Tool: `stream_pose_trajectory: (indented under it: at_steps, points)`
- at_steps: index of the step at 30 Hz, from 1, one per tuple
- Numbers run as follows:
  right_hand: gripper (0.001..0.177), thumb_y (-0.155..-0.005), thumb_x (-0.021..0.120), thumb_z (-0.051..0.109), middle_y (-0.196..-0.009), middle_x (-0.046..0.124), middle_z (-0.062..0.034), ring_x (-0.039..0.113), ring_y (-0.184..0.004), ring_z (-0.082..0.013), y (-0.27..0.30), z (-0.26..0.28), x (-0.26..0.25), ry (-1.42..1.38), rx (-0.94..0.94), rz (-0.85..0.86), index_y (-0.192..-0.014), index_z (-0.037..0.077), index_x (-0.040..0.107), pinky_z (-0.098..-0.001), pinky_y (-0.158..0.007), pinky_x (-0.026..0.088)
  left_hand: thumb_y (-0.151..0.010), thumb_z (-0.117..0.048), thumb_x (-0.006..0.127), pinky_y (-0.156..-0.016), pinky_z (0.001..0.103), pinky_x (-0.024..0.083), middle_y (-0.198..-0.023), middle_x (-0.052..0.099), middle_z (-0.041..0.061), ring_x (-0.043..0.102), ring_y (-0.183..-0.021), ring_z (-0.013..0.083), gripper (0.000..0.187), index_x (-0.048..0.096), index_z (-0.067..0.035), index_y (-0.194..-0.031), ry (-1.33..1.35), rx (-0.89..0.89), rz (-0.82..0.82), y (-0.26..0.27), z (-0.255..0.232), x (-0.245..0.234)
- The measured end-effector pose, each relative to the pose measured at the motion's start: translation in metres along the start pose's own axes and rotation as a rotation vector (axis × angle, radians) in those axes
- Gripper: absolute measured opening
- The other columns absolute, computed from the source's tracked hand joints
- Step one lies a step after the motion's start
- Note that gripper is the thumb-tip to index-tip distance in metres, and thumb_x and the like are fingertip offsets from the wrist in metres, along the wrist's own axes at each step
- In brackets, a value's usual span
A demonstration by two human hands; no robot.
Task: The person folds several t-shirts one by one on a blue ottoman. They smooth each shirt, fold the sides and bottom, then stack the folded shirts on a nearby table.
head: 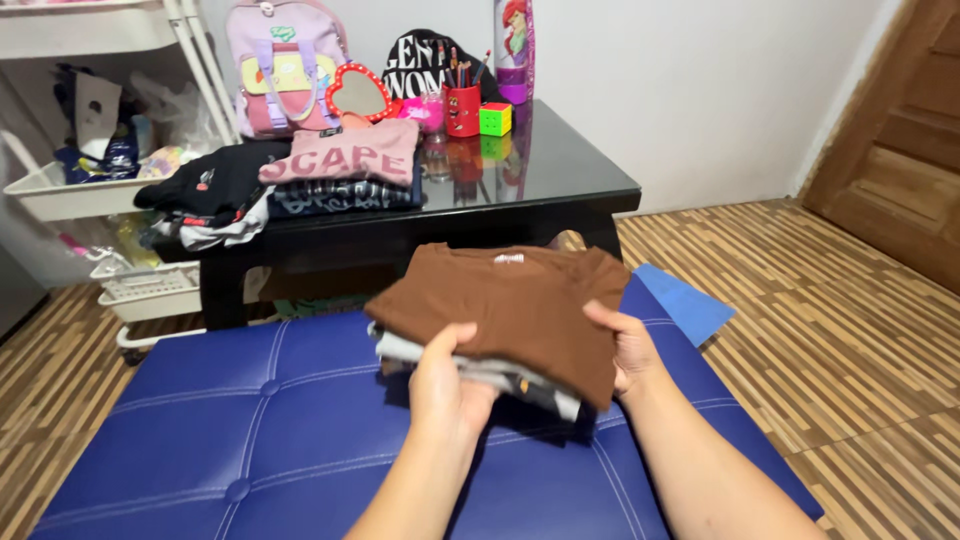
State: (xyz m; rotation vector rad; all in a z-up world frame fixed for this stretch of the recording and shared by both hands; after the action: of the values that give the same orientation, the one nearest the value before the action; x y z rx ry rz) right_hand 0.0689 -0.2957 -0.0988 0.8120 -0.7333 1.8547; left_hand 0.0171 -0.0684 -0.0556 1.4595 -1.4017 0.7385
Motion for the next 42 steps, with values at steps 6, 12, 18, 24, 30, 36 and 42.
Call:
stream_pose_trajectory:
  at_steps: [6, 12, 18, 24, 30, 36, 42]
  points:
    - [0.087, -0.088, 0.047, 0.079, -0.158, 0.036, -0.0242, 0.033, -0.143, -0.0535, 0.001, 0.0, 0.037, -0.186, -0.102, 0.127, -0.157, 0.026, 0.036, -0.0784, -0.107, 0.026, -0.077, 0.002, 0.065, -0.088, 0.058, 0.057, -0.101, 0.066, 0.016, 0.068, -0.094, 0.0368, 0.035, 0.06, 0.003, -0.111, 0.107, 0.135, 0.237, -0.085, -0.007, 0.103]
    - [0.09, -0.083, 0.035, 0.081, -0.166, 0.026, -0.0223, 0.034, -0.147, -0.0496, -0.004, 0.003, 0.051, -0.123, -0.205, -0.443, -0.157, 0.03, 0.026, -0.0754, -0.109, 0.027, -0.069, 0.004, 0.073, -0.071, 0.052, 0.062, -0.096, 0.066, 0.018, 0.068, -0.081, 0.0321, 0.038, 0.06, 0.014, -0.104, 0.182, 0.385, 0.239, -0.188, -0.027, 0.221]
    - [0.091, -0.087, 0.034, 0.075, -0.161, 0.03, -0.0286, 0.036, -0.145, -0.0491, -0.012, 0.001, 0.038, -0.096, -0.226, -0.464, -0.157, 0.017, 0.03, -0.0728, -0.109, 0.03, -0.084, -0.025, 0.076, -0.079, 0.066, 0.05, -0.108, 0.065, 0.012, 0.064, -0.091, 0.0301, 0.039, 0.061, -0.001, -0.11, -0.095, 0.272, -0.072, -0.308, -0.013, 0.166]
    - [0.086, -0.089, 0.037, 0.07, -0.157, 0.035, -0.0307, 0.043, -0.14, -0.0485, -0.014, -0.001, 0.028, -0.063, -0.188, -0.457, -0.154, 0.013, 0.033, -0.0706, -0.107, 0.034, -0.086, -0.017, 0.07, -0.087, 0.065, 0.054, -0.104, 0.066, 0.019, 0.066, -0.093, 0.0318, 0.036, 0.064, 0.006, -0.112, -0.204, 0.265, -0.203, -0.35, 0.011, 0.108]
    - [0.079, -0.092, 0.048, 0.063, -0.133, 0.051, -0.0287, 0.056, -0.121, -0.0447, -0.014, -0.003, 0.015, 0.024, -0.156, -0.362, -0.146, 0.006, 0.042, -0.0632, -0.097, 0.048, -0.082, -0.014, 0.069, -0.107, 0.047, 0.048, -0.127, 0.062, 0.025, 0.061, -0.12, 0.0383, 0.046, 0.058, 0.008, -0.121, -0.962, 1.07, -0.316, -0.288, 0.002, 0.116]
    - [0.071, -0.093, 0.051, 0.059, -0.119, 0.061, -0.0263, 0.063, -0.113, -0.0437, -0.014, -0.004, 0.007, 0.049, -0.111, -0.255, -0.136, 0.003, 0.05, -0.0611, -0.09, 0.054, -0.078, -0.016, 0.074, -0.115, 0.047, 0.028, -0.147, 0.045, 0.026, 0.037, -0.138, 0.0434, 0.061, 0.055, 0.005, -0.132, -1.294, 1.086, -0.226, -0.275, -0.012, 0.105]
    - [0.069, -0.091, 0.054, 0.057, -0.121, 0.061, -0.0252, 0.062, -0.116, -0.0466, -0.011, -0.003, 0.014, 0.071, -0.037, -0.115, -0.137, 0.005, 0.05, -0.0653, -0.088, 0.054, -0.071, -0.014, 0.079, -0.103, 0.04, 0.045, -0.123, 0.064, 0.026, 0.059, -0.118, 0.0378, 0.054, 0.064, 0.008, -0.118, -1.133, 1.04, -0.112, -0.277, -0.022, 0.075]
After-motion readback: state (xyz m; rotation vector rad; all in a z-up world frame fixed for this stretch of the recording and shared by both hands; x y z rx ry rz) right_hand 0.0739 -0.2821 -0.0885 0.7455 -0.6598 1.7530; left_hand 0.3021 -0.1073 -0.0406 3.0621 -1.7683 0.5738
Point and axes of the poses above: each hand's wrist, its own y-axis away from the middle knuckle, its own x-axis out of the palm, z = x × y, the point moved 1 cm from there along -y, towards the middle knuckle
